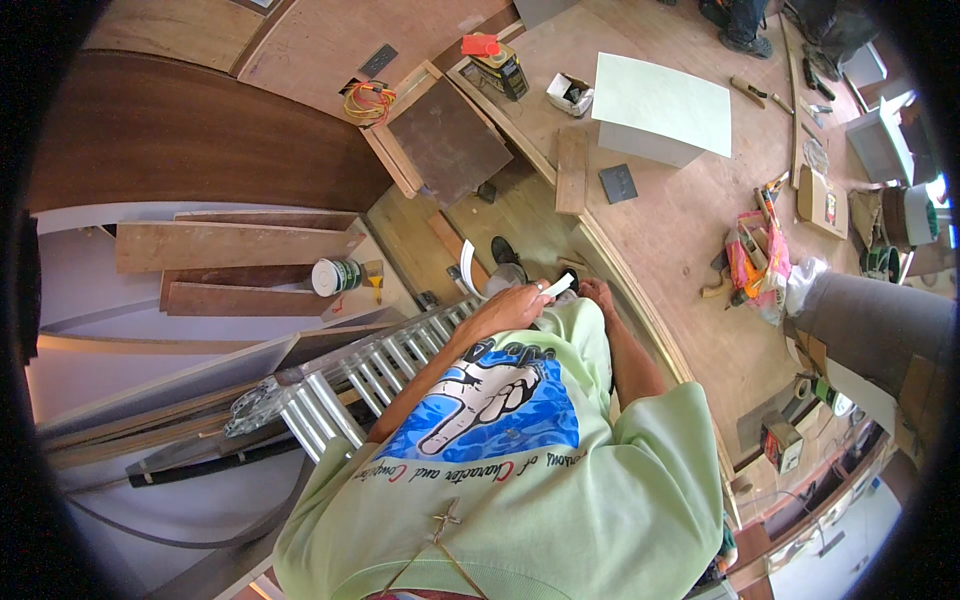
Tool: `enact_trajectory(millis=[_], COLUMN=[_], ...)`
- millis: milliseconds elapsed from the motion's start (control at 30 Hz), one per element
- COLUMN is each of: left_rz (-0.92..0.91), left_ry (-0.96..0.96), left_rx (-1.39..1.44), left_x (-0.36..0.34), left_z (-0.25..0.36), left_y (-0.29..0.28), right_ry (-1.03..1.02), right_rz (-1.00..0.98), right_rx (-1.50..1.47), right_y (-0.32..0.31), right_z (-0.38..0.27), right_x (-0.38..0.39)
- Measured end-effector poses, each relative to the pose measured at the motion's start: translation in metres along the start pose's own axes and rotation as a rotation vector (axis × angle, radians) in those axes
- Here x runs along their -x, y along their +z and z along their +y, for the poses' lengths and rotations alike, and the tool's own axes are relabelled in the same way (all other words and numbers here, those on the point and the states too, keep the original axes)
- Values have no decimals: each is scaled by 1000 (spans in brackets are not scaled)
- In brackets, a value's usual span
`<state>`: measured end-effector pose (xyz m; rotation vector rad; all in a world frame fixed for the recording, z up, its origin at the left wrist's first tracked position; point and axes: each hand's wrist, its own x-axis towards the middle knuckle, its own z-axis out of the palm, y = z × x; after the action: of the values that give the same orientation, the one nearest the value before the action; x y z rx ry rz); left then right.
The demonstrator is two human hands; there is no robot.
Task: The person cuts white edge banding strips with scissors and applies them to the raw edges of white furniture panels by hand.
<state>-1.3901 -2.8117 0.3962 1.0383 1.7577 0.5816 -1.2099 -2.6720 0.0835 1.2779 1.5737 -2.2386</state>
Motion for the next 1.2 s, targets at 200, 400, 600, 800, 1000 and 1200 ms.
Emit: enact_trajectory(millis=[200,400,600,800,1000,1200], left_rz=[23,66,71,83,85,102], left_ry=[23,62,63,67,49,60], left_rx=[-29,9,27,24,21,19], left_x=[-3,-4,-5,-3,1,2], left_z=[-7,-14,-25,-21,-19,-23], left_y=[4,9,15,13,10,13], right_ry=[-44,-30,-18,-93,-86,-34], right_rz=[-66,-1,-3,-77,-72,-47], right_rx=[24,-5,90,-36,-35,7], right_y=[-1,6,6,-1,-3,3], right_z=[-17,-20,-23,3,15,-3], right_x=[11,14,16,2,-8,2])
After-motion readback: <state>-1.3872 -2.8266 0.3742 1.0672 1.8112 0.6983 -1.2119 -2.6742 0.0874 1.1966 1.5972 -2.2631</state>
